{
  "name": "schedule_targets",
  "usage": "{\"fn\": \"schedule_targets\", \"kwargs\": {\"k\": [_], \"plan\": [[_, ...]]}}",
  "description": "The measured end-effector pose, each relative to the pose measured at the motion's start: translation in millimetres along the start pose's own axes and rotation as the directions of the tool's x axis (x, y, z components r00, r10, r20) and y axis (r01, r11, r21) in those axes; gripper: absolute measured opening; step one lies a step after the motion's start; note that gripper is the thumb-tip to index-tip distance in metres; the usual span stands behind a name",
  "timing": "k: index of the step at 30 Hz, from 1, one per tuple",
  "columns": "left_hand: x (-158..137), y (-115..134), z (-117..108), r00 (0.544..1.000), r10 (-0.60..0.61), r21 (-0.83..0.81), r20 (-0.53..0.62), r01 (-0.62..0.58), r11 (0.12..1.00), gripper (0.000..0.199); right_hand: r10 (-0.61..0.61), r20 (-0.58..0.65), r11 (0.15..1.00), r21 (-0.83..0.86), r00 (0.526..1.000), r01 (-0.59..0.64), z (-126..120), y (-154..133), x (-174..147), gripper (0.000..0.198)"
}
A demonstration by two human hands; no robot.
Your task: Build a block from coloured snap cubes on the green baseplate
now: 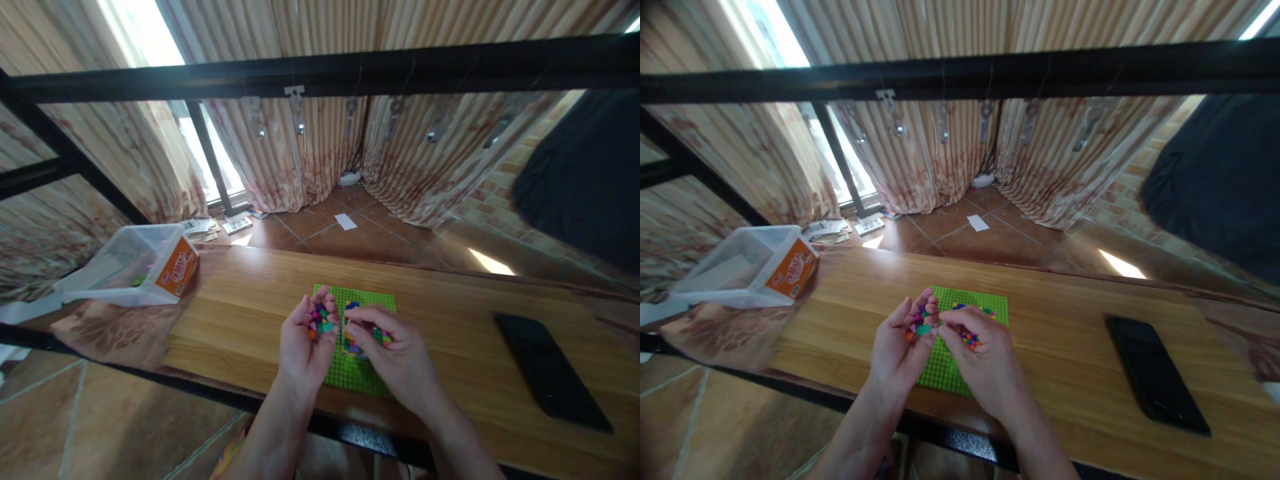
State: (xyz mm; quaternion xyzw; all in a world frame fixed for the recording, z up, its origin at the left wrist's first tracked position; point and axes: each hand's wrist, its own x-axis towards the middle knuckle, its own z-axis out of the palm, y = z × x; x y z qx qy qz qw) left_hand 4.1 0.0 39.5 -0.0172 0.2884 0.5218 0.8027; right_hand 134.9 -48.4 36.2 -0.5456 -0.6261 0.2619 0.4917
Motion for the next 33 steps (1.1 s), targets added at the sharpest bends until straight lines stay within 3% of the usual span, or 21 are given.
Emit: {"fn": "schedule_targets", "kwargs": {"k": [3,12,17,23,26,28,31,33], "plan": [[1,-1,-1,1.000,0.018,0.027,-0.008,-0.018,0.999,0.026,-0.041,0.076,0.995,-0.083,0.996,0.047,13,-6,-3,0.014],[-2,-6,-1,0.999,0.028,0.087,0.032,-0.031,0.996,0.031,-0.062,0.087,0.956,-0.282,0.994,0.084,25,1,-4,0.018],[-4,-5,-1,0.999,0.027,0.062,0.040,-0.030,0.998,0.035,-0.091,0.099,0.950,-0.288,0.991,0.116,23,1,-3,0.013],[-4,-4,1,0.999,0.030,0.038,0.030,-0.031,0.999,0.033,-0.002,0.105,0.972,-0.233,0.994,0.027,19,-5,-2,0.009],[-2,-5,0,0.998,0.057,0.036,-0.002,-0.057,0.998,0.032,0.023,0.033,0.976,-0.216,0.999,-0.015,6,-1,0,0.012],[0,-5,-3,0.997,0.070,0.058,-0.039,-0.067,0.996,0.030,0.053,-0.088,0.972,-0.225,0.995,-0.072,-8,8,2,0.016],[2,-4,-7,0.995,0.033,0.138,-0.092,-0.020,0.990,0.026,0.123,-0.245,0.952,-0.243,0.962,-0.184,-31,26,6,0.020],[3,-4,-10,0.993,0.000,0.186,-0.114,0.021,0.982,0.024,0.162,-0.284,0.925,-0.290,0.945,-0.246,-44,38,8,0.024]]}}
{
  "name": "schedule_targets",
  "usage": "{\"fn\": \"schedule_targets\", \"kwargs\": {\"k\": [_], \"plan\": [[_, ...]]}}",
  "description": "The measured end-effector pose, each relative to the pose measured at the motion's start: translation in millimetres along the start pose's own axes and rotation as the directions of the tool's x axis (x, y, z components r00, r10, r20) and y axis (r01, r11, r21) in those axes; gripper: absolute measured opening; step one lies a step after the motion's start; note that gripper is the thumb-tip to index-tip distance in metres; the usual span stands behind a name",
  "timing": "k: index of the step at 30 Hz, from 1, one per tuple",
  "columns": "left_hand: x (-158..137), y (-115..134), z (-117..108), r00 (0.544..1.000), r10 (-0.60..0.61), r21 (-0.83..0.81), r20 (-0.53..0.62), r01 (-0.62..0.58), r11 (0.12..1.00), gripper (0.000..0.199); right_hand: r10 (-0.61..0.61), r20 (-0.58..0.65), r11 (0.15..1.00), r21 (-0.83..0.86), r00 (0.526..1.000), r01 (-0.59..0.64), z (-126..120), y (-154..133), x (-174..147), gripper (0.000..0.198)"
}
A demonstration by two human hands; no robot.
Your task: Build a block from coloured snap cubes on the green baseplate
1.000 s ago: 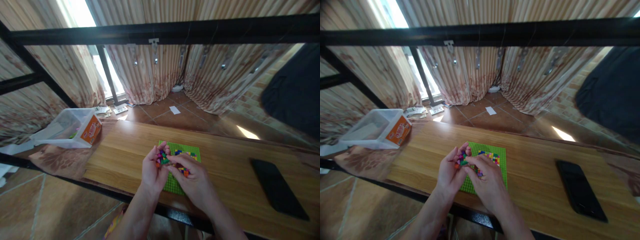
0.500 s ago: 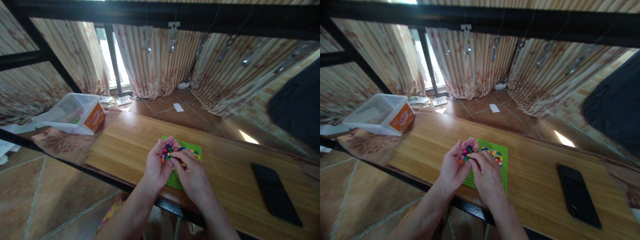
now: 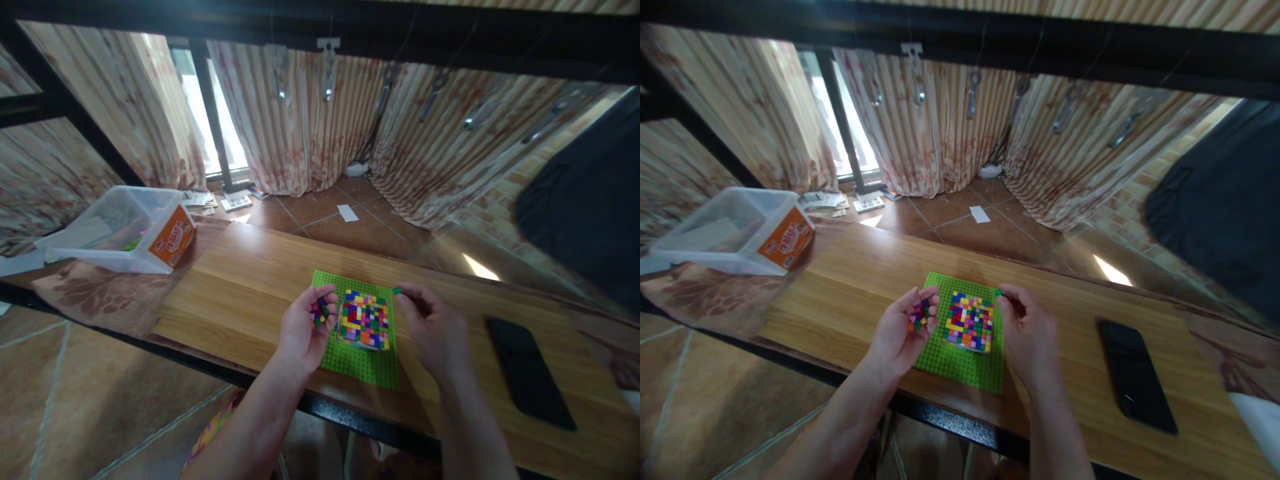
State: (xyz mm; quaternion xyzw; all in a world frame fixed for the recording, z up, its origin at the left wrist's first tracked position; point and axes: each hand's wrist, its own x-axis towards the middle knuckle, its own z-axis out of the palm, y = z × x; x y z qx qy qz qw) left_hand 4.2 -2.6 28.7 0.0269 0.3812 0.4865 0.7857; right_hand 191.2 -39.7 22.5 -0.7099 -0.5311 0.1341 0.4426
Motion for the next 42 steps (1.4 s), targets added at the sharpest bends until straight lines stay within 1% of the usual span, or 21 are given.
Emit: {"fn": "schedule_targets", "kwargs": {"k": [2,5,8,12,16,19,24,27,30,36,39,42], "plan": [[0,0,-1,1.000,-0.015,0.030,0.008,0.014,0.999,0.022,0.030,0.013,0.998,-0.059,0.999,-0.029,-3,10,4,0.028],[0,-1,0,0.999,-0.018,0.053,0.040,0.016,0.998,0.017,0.031,0.078,0.994,-0.108,0.996,-0.023,-3,17,5,0.032],[0,-1,0,0.998,-0.028,0.064,0.052,0.024,0.998,0.017,0.026,0.144,0.991,-0.132,0.989,-0.006,-1,17,3,0.033],[0,-1,0,0.998,-0.038,0.074,0.054,0.034,0.997,0.018,0.048,0.216,0.989,-0.149,0.975,-0.016,0,14,3,0.033],[-1,-1,1,0.998,-0.029,0.094,0.049,0.024,0.995,0.017,0.085,0.241,0.989,-0.140,0.967,-0.052,1,15,4,0.032],[-2,-1,2,0.999,-0.028,0.103,0.041,0.023,0.994,0.015,0.100,0.241,0.993,-0.084,0.965,-0.082,3,20,4,0.029],[-2,-2,2,0.999,-0.023,0.108,0.032,0.019,0.994,0.012,0.118,0.244,0.987,0.077,0.963,-0.140,7,28,4,0.027],[-3,-2,2,0.999,-0.022,0.113,0.029,0.018,0.993,0.012,0.143,0.282,0.965,0.172,0.949,-0.197,9,31,6,0.028],[-3,-2,2,1.000,-0.022,0.118,0.019,0.020,0.993,0.012,0.148,0.314,0.959,0.186,0.938,-0.213,9,31,8,0.028],[-5,-2,1,0.999,-0.022,0.115,0.024,0.019,0.993,0.012,0.127,0.336,0.969,0.159,0.933,-0.189,6,29,13,0.026],[-4,-2,1,1.000,-0.021,0.107,0.022,0.019,0.994,0.011,0.125,0.331,0.959,0.203,0.935,-0.200,8,29,13,0.027],[-5,-1,2,0.998,-0.026,0.057,0.055,0.023,0.998,0.017,0.131,0.338,0.935,0.270,0.932,-0.229,10,33,11,0.032]]}}
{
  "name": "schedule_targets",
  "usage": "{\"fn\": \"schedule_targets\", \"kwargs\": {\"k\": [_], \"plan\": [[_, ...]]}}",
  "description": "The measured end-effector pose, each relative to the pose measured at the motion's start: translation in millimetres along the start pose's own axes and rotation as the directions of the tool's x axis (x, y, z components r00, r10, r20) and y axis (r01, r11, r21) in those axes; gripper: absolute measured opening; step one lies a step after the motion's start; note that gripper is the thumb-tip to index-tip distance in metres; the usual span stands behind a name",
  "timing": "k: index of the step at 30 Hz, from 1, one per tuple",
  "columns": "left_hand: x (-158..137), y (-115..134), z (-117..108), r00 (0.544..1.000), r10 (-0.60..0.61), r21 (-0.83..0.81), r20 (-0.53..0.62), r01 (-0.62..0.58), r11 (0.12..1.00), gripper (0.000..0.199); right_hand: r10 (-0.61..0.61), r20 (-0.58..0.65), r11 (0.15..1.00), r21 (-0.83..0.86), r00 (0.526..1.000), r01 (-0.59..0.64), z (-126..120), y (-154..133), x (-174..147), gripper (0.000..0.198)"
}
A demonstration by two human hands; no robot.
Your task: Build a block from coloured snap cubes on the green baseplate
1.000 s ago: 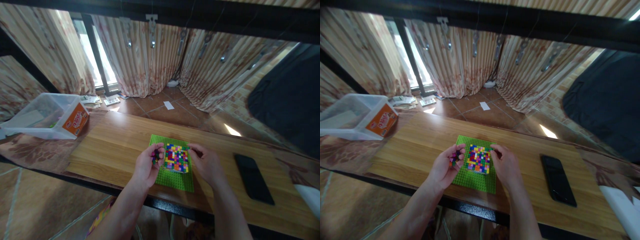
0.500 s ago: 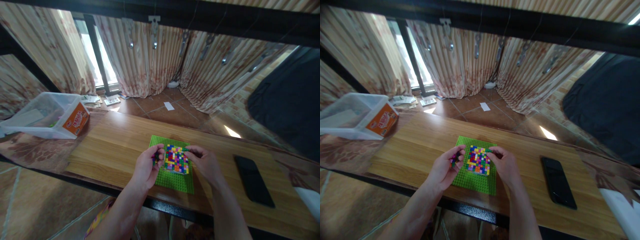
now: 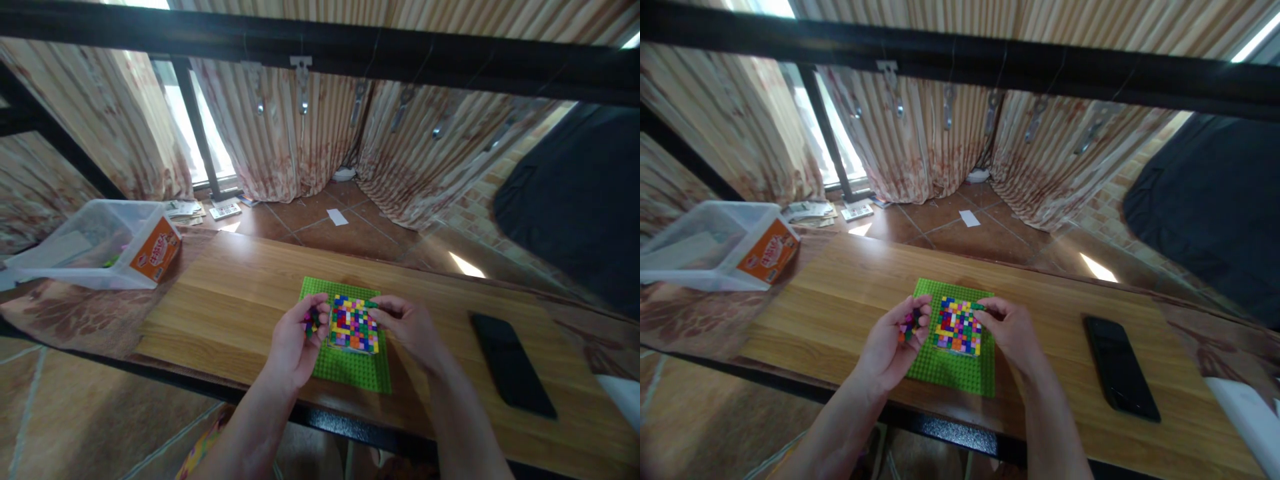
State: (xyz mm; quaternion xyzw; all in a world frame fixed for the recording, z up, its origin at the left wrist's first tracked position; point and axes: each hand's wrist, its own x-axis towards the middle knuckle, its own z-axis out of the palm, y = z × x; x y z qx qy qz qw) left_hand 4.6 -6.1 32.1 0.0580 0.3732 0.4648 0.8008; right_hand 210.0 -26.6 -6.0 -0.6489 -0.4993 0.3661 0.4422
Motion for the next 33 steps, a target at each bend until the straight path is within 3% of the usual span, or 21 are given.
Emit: {"fn": "schedule_targets", "kwargs": {"k": [4,7,9,11,17,23,30,33], "plan": [[-3,1,3,0.998,-0.022,-0.092,0.055,0.027,0.995,0.032,0.041,-0.008,0.998,0.039,0.999,-0.040,-1,6,-2,0.035],[-6,1,7,0.995,-0.036,-0.131,0.091,0.048,0.990,0.039,0.037,-0.166,0.999,-0.014,0.985,-0.040,-2,0,-5,0.034],[-6,0,9,0.992,-0.041,-0.142,0.122,0.058,0.988,0.041,-0.025,-0.286,1.000,-0.022,0.958,0.019,1,-12,-9,0.030],[-6,-2,10,0.988,-0.045,-0.151,0.144,0.067,0.986,0.043,-0.114,-0.324,0.993,-0.016,0.939,0.115,8,-27,-15,0.023],[-5,-3,12,0.984,-0.055,-0.131,0.172,0.078,0.988,0.046,-0.296,0.000,0.943,-0.156,0.955,0.293,38,-58,-31,0.013],[-6,-3,9,0.979,-0.049,-0.103,0.198,0.070,0.992,0.046,-0.335,0.012,0.884,-0.341,0.942,0.319,52,-53,-32,0.012],[-6,-2,9,0.978,-0.043,-0.114,0.203,0.067,0.991,0.044,-0.371,0.064,0.870,-0.326,0.927,0.370,53,-53,-31,0.016],[-4,-1,8,0.989,-0.025,-0.129,0.146,0.044,0.991,0.040,-0.373,0.057,0.880,-0.294,0.926,0.372,43,-53,-29,0.017]]}}
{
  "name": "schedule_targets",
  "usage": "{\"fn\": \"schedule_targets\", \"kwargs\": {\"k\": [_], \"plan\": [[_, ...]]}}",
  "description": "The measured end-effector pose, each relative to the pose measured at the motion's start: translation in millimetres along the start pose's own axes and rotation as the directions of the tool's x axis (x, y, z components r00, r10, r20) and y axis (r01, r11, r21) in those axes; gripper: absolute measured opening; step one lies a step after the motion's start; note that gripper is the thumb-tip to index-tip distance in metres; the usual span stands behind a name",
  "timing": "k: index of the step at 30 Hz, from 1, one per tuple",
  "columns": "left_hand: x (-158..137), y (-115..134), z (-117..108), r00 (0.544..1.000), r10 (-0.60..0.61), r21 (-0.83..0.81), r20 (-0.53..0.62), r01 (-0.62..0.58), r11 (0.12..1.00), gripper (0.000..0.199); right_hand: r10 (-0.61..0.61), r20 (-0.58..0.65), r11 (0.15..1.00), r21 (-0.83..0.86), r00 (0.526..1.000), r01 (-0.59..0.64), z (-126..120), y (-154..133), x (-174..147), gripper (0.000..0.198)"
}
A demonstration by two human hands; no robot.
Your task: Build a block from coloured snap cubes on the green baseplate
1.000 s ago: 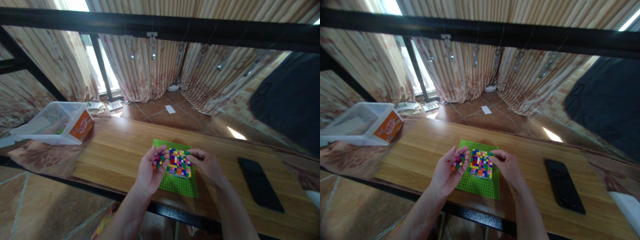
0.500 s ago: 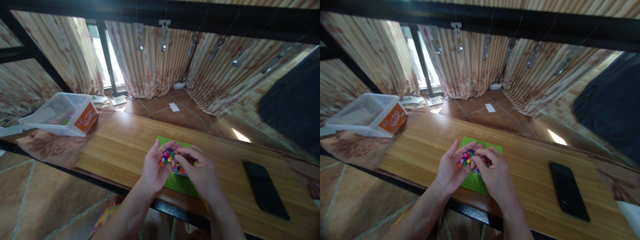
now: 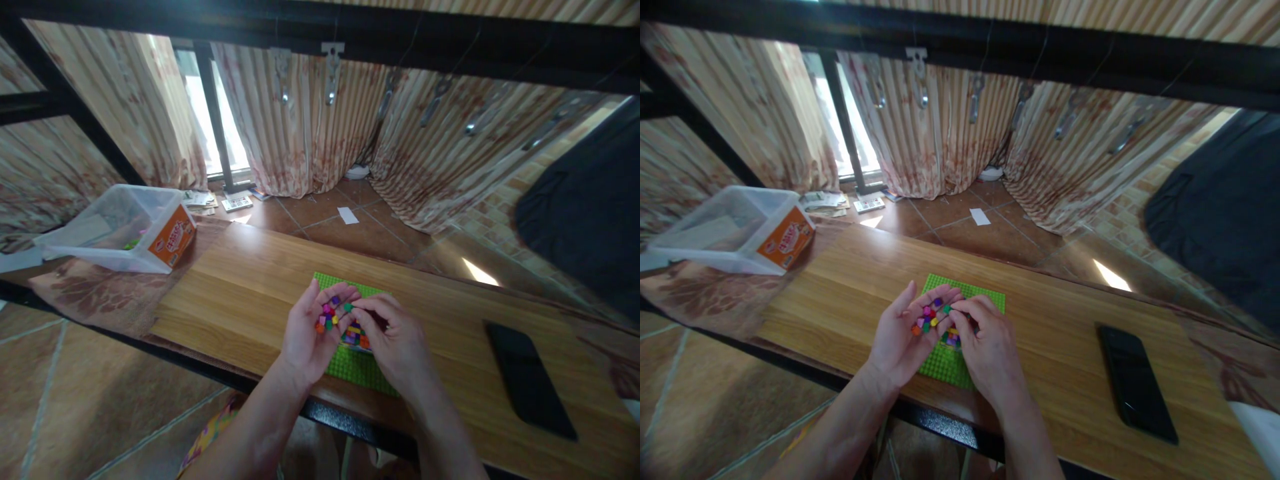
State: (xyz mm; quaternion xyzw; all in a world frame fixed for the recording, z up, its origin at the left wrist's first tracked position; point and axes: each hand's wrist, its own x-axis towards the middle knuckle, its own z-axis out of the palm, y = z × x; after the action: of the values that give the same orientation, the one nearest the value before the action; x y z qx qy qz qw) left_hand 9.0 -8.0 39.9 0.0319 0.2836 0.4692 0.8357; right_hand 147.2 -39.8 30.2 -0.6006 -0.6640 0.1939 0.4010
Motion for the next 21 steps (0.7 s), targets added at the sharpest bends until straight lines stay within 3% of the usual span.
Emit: {"fn": "schedule_targets", "kwargs": {"k": [6,10,15,21], "plan": [[5,3,-9,0.971,0.058,0.104,-0.232,-0.034,0.994,0.023,0.110,-0.148,0.988,-0.090,0.983,-0.124,-36,24,-1,0.017],[6,2,-10,0.974,0.055,0.127,-0.220,-0.028,0.992,0.019,0.151,-0.115,0.978,-0.128,0.982,-0.165,-45,35,-3,0.018],[5,1,-8,0.981,0.035,0.144,-0.189,-0.007,0.989,0.016,0.153,-0.006,0.975,-0.162,0.988,-0.152,-35,42,-1,0.020],[4,1,-8,0.983,0.036,0.169,-0.177,-0.006,0.986,0.015,0.123,-0.039,0.953,-0.274,0.992,-0.129,-27,46,2,0.019]]}}
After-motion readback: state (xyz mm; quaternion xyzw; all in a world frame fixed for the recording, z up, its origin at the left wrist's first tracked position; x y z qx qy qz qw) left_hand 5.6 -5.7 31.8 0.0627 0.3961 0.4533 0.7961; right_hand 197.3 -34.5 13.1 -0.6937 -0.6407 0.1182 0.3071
